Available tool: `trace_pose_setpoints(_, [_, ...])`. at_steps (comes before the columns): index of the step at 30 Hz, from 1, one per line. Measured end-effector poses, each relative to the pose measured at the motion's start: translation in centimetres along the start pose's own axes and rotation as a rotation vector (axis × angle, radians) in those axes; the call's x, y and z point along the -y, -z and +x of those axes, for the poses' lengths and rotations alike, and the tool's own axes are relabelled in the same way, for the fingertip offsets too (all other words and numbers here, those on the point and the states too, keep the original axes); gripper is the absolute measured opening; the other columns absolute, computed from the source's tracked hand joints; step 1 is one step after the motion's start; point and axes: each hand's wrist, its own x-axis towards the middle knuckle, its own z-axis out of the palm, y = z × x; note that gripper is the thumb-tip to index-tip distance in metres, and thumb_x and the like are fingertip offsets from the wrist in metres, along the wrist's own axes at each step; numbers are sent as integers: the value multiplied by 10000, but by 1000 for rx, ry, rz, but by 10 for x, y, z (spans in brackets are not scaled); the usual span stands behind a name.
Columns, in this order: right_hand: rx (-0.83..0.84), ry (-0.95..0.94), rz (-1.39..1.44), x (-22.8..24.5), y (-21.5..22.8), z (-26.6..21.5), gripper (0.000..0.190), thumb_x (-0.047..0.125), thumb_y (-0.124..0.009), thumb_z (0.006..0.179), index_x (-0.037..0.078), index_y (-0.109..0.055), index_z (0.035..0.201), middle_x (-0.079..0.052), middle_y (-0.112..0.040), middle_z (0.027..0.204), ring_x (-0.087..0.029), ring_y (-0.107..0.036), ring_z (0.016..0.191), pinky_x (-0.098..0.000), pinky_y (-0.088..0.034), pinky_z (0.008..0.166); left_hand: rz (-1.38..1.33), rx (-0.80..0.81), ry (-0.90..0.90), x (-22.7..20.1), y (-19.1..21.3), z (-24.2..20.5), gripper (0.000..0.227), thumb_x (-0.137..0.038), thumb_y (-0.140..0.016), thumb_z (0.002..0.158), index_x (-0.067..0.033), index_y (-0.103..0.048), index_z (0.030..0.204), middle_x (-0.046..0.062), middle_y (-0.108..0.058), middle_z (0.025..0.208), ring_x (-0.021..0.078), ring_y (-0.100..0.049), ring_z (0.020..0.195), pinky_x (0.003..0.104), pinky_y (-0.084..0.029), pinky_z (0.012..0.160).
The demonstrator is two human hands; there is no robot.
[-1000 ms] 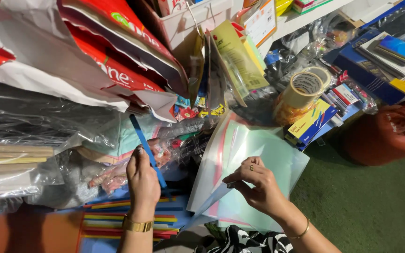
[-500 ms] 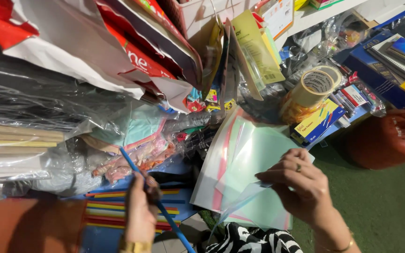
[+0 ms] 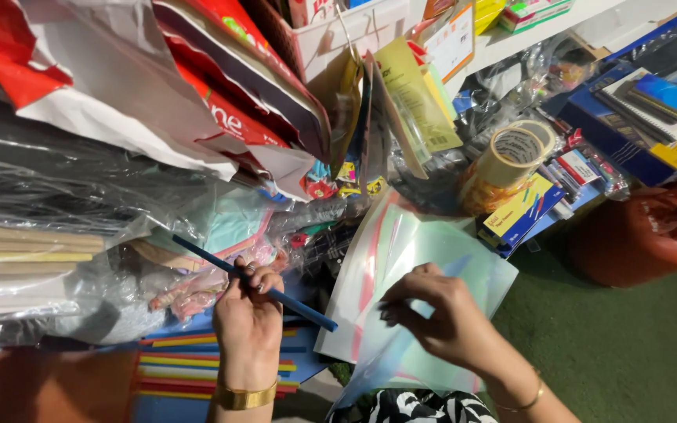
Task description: Assembling plastic report covers by sliding colored spines onto them.
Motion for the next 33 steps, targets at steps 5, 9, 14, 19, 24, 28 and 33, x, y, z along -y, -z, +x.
trace_pose_setpoints(5, [64, -1, 84, -8, -20, -3, 150, -25, -768, 773, 40, -745, 906, -75, -753, 804, -239, -693, 745, -363, -501, 807, -164, 77, 114, 6, -8, 6, 174, -85, -492, 1030, 27, -620, 991, 61, -511, 835, 139, -474, 689, 248, -426, 591])
trace_pose_setpoints(9, [99, -28, 157, 2, -29, -5, 75, 79, -791, 876, 20, -751, 901, -98, -712, 750, -265, -642, 692, -383, -499, 818, -235, 64, 157, 6, -6, 7, 189, -83, -504, 1011, 26, -658, 1006, 53, -508, 829, 132, -472, 678, 232, -414, 572])
trace_pose_setpoints(14, [42, -31, 168, 10, -40, -2, 139, 149, -779, 906, 23, -749, 855, -90, -705, 717, -263, -637, 696, -381, -486, 812, -217, 107, 135, 1, -11, 6, 206, -108, -510, 1039, 16, -669, 1081, 42, -491, 816, 117, -454, 656, 220, -404, 561])
trace_pose_setpoints(19, [48, 9, 182, 12, -48, -3, 130, 142, -769, 915, 22, -754, 867, -95, -718, 756, -263, -627, 717, -365, -478, 816, -274, 189, 120, 0, -11, 4, 236, -106, -487, 1062, 20, -651, 1178, 45, -472, 812, 113, -440, 650, 217, -390, 545])
trace_pose_setpoints(24, [70, -36, 224, 11, -53, -7, 123, 134, -766, 896, 22, -759, 848, -88, -717, 723, -248, -635, 675, -361, -479, 825, -343, 251, 117, 1, -20, -3, 279, -115, -450, 1080, 6, -623, 1262, 41, -441, 794, 118, -429, 652, 222, -378, 532])
trace_pose_setpoints(28, [79, -62, 228, 9, -55, -10, 130, 146, -770, 896, 27, -757, 844, -83, -728, 728, -236, -637, 665, -358, -487, 828, -311, 262, 94, 2, -23, -9, 286, -136, -439, 1092, -7, -611, 1280, 34, -429, 790, 115, -417, 647, 222, -376, 538])
trace_pose_setpoints(33, [106, -62, 221, 11, -54, -11, 123, 153, -765, 891, 32, -761, 871, -69, -747, 774, -215, -646, 683, -335, -487, 816, -227, 297, 66, 4, -18, -9, 281, -168, -432, 1103, -42, -578, 1308, 12, -399, 785, 102, -384, 629, 218, -351, 521])
